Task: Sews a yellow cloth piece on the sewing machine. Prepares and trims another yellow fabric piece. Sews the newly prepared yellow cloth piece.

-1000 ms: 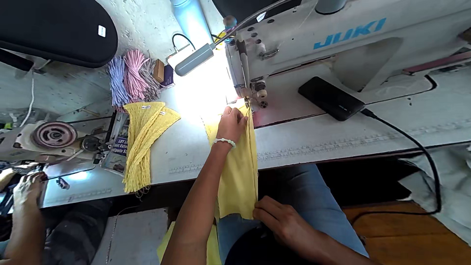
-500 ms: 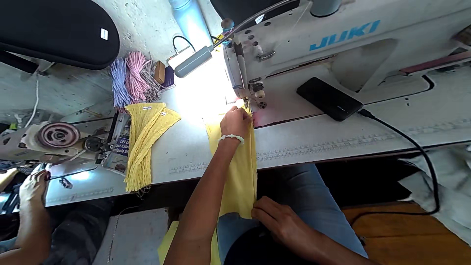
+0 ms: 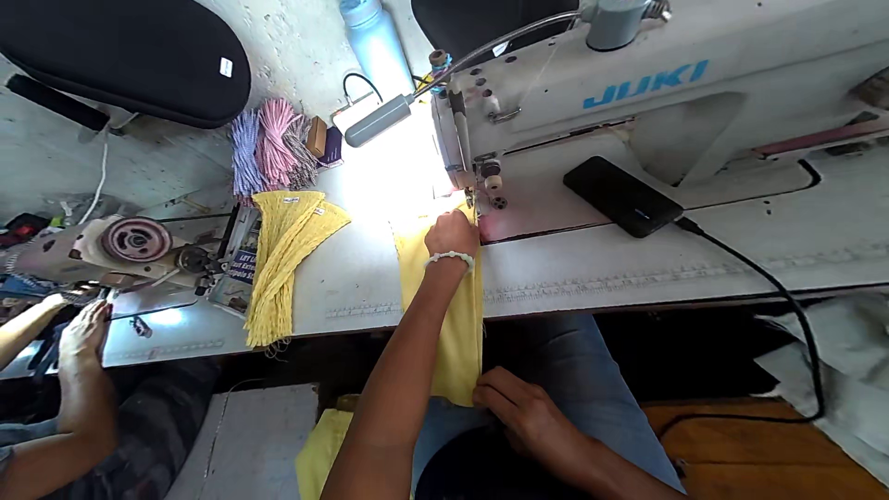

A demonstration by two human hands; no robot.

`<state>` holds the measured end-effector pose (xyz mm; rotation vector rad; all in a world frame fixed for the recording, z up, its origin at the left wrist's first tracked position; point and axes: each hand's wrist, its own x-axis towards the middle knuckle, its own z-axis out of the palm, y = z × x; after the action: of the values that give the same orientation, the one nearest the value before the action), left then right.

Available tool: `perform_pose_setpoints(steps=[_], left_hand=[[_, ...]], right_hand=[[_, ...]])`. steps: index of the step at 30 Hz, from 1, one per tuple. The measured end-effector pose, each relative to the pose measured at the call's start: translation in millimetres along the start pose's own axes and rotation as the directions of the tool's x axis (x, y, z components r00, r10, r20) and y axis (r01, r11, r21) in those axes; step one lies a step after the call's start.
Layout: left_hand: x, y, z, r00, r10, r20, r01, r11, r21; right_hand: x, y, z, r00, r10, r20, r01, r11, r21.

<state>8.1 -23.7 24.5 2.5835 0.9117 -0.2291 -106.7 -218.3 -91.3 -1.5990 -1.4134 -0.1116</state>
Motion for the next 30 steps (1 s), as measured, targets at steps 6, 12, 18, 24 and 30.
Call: perform_pose_setpoints(steps=[6, 12, 18, 24, 30], left_hand=[[-2, 1, 4, 0.999, 0.047, -0.016, -0.048, 0.998, -0.049], [-12, -9, 11, 0.993, 0.069, -0.092, -0.084, 0.982, -0.168], [-2, -12, 5, 0.994, 0.082, -0.065, -0.093, 0.978, -0.188], [-22, -5, 13, 0.994, 0.059, -0.091, -0.068, 0.992, -0.103], [-25, -14, 10, 0.994, 0.07, -0.078, -0.077, 0.992, -0.098]], right_hand=[[1, -5, -15, 0.999, -0.012, -0.044, 0.011, 0.999, -0.03], [-10, 0, -18, 0.998, 0.031, -0.063, -0.034, 0.998, -0.057], [-11, 0, -17, 0.998, 0.042, -0.055, -0.044, 0.998, -0.036], [-13, -2, -19, 0.997, 0.051, -0.058, -0.053, 0.998, -0.027], [-12, -1, -18, 0.998, 0.038, -0.059, -0.04, 0.999, -0.032]])
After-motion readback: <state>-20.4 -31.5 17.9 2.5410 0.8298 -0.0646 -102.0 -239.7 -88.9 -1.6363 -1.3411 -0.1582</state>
